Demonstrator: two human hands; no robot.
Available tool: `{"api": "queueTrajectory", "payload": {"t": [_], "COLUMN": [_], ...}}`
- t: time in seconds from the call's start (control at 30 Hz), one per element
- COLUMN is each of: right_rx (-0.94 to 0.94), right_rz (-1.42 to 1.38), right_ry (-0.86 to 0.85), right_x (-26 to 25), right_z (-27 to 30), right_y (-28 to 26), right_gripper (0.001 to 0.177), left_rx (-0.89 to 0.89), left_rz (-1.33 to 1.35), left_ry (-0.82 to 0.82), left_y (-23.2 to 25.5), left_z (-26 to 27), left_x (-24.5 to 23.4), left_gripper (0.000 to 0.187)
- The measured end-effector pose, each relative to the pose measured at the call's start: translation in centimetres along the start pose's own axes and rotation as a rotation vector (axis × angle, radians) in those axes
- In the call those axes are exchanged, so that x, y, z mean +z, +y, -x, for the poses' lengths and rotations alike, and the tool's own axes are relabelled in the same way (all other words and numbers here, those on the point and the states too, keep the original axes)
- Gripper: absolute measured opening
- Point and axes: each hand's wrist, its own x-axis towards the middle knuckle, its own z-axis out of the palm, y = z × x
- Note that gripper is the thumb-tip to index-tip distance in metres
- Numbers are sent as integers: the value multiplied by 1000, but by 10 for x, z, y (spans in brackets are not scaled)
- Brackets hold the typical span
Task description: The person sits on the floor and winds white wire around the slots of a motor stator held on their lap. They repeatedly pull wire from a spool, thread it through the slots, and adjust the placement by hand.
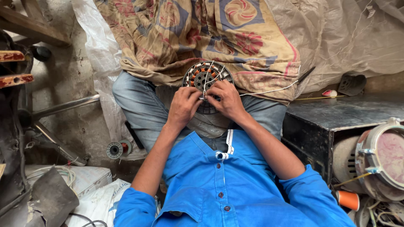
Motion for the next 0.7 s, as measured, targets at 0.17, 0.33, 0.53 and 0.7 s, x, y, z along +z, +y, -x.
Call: {"api": "queueTrajectory", "payload": {"t": [0.17, 0.33, 0.53, 0.7], "right_rx": [58, 82, 132, 161], "right_rz": [-71, -69, -43, -90], "right_ry": [28, 51, 68, 67], "right_x": [3, 6, 12, 11], "right_z": [1, -4, -6, -4], "right_y": [0, -1, -5, -8], "right_gripper": [14, 13, 12, 12], "left_rx": [-19, -21, 48, 90], "left_rz": [-51, -35, -63, -132], "left_ry": [-21, -18, -25, -47], "left_y": [-3, -4, -8, -9], "left_z": [2, 1, 4, 8], "left_x": [1, 2, -1, -1], "left_gripper": [26, 23, 34, 39]}}
